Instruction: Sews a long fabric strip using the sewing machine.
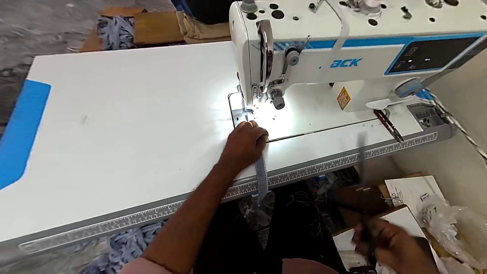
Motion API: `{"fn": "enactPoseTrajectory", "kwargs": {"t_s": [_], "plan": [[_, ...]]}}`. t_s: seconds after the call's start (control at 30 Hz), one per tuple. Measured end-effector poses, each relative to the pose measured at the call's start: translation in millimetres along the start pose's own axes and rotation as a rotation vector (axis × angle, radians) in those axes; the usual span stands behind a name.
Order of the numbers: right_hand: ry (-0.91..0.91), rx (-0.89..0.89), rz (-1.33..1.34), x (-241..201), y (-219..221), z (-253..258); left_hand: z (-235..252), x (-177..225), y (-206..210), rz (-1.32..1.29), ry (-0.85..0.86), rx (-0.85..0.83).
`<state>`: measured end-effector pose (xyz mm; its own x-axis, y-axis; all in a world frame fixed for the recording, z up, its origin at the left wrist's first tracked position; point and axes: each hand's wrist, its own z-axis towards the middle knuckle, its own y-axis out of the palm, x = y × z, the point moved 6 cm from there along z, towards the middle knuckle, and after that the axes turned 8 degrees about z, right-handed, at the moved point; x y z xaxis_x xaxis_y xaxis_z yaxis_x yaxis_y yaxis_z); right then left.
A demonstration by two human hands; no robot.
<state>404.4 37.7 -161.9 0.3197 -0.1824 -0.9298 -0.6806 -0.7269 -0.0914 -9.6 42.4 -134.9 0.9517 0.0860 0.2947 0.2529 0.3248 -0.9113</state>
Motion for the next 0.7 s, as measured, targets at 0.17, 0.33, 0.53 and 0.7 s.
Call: {"fn": "enactPoseTrajectory", "kwargs": {"t_s": [0.17, 0.33, 0.53, 0.7], "plan": [[0.041, -0.273, 0.465, 8, 125, 38, -1, -2, 0, -0.06, -0.006, 0.011], [0.105, -0.273, 0.549, -24, 148, 105, -1, -3, -1, -0.096, 0.005, 0.02], [0.032, -0.019, 0.143, -33, 94, 90, 8, -15, -6, -0.146, 0.051, -0.017], [0.03, 0.383, -0.064, -21, -44, 30, 41, -53, -15, -0.105, -0.044, -0.085]]}}
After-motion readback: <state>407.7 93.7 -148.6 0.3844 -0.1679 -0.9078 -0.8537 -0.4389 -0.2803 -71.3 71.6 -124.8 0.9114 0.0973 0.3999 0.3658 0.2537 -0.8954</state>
